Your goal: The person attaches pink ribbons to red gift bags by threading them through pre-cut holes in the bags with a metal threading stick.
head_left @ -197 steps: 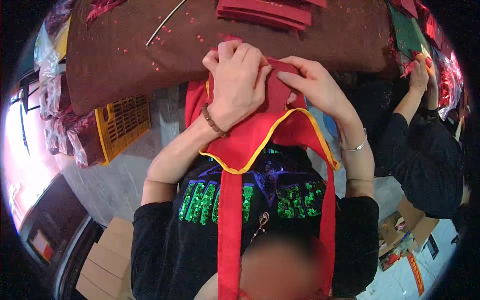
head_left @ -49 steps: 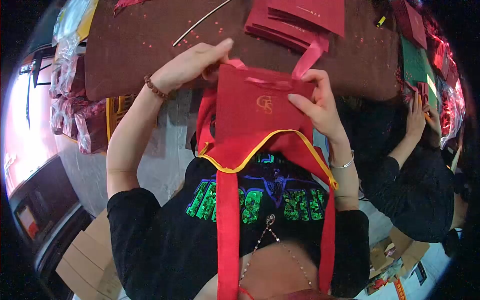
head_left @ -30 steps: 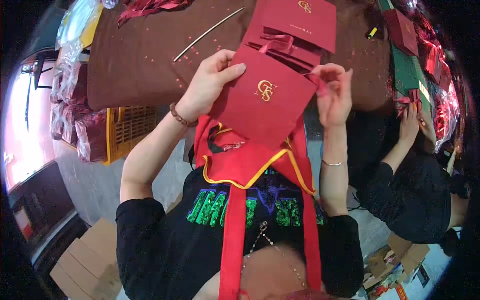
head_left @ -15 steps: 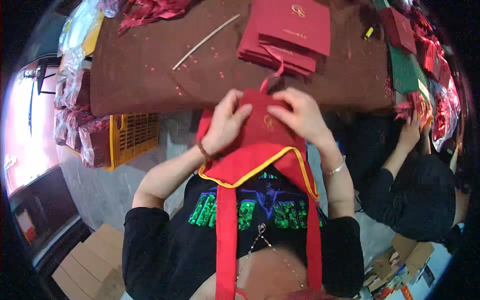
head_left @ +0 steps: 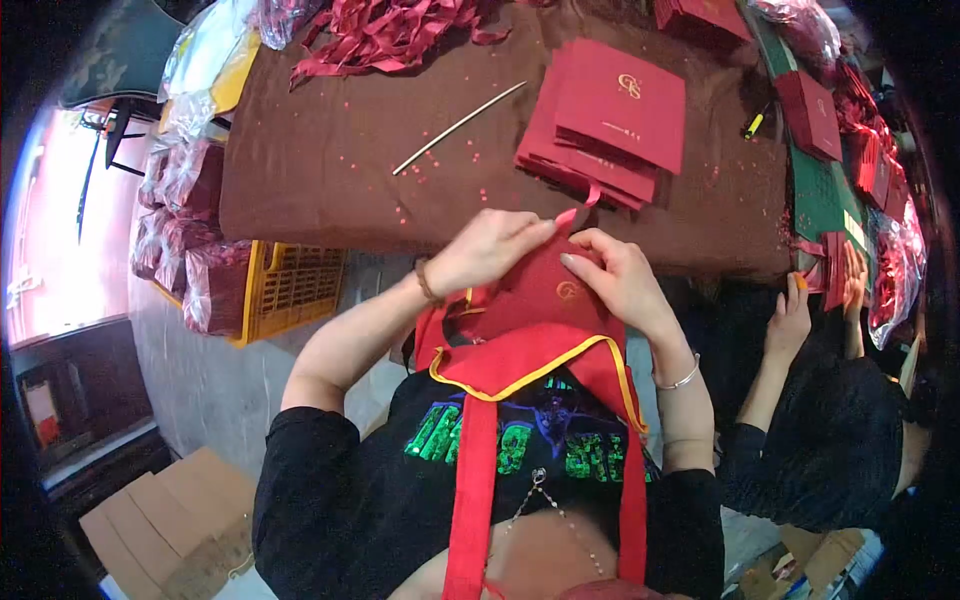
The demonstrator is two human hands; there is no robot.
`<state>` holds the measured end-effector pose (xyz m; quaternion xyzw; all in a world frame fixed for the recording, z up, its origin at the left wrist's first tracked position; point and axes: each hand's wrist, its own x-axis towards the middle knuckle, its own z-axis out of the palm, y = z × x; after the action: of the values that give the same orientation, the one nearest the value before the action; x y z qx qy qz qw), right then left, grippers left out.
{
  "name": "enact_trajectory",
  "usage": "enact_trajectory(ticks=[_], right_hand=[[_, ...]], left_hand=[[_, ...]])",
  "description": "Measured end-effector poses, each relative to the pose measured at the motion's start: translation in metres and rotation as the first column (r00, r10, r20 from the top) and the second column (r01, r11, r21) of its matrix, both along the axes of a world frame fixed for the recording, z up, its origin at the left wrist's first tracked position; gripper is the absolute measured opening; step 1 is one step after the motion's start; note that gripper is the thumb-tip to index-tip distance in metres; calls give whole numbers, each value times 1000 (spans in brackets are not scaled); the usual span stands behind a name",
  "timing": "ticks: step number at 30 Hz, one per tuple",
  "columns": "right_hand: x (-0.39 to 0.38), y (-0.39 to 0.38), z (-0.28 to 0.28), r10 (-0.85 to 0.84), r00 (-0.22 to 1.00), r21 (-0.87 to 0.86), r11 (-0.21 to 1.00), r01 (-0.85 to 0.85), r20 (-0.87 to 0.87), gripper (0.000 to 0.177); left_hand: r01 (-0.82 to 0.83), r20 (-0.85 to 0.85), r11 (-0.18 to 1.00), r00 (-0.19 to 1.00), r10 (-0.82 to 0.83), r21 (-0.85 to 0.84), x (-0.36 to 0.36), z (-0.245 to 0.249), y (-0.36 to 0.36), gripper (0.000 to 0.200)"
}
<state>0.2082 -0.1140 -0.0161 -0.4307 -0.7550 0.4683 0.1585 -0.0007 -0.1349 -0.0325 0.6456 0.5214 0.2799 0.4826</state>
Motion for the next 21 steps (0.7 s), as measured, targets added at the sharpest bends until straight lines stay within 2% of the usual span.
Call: enact_trajectory(ticks=[1,2,3,4,5,6,8,9,11,14,16,18,19,20,21], right_hand=[[1,0,-4,-11,1000,22,1000,11,3,23],[2,1,-5,-22,1000,44,999,22,4,24],[0,-1,3,-35,999,56,998,32,41,26],[0,0,2,-35,999,60,998,32,37,26],[0,-1,-2,-33,999,73,997,31,33,27],[0,-1,-4,-30,999,85,996,28,29,27],[-2,-3,1,-28,999,77,997,25,44,27],[-3,-4,5,-28,998,69,997,24,62,27],[0,-6,5,-57,998,58,997,55,38,27],[6,-6,-4,-94,995,52,994,96,-35,26],[6,-2,-1,-89,996,84,993,87,20,26],[4,2,4,-69,997,89,994,66,25,26],[3,5,4,-62,998,73,996,60,31,26],[1,8,4,-56,998,56,997,54,38,26],[0,9,-2,-66,997,20,998,65,33,27]], left_hand=[[-17,6,970,1000,16,244,-6,6,4,33],[-116,8,986,993,116,120,-13,22,12,32],[-169,-129,938,968,216,301,-24,22,24,27],[-283,-212,847,888,409,450,-30,23,36,18],[-232,-247,729,838,486,644,-45,14,53,13],[-87,-331,607,772,542,790,-59,7,67,13],[54,-500,600,614,611,798,-69,-7,80,12],[56,-499,594,610,616,802,-74,-14,82,12],[165,-573,649,656,490,743,-88,-23,85,13],[120,-564,665,650,509,737,-102,-25,75,12],[123,-587,682,632,507,721,-109,-19,66,10],[50,-552,693,647,526,720,-116,-15,59,9],[12,-599,744,601,529,668,-122,-11,59,12],[10,-603,745,594,533,668,-129,-8,64,12],[-38,-521,691,628,579,722,-136,-5,74,13]])
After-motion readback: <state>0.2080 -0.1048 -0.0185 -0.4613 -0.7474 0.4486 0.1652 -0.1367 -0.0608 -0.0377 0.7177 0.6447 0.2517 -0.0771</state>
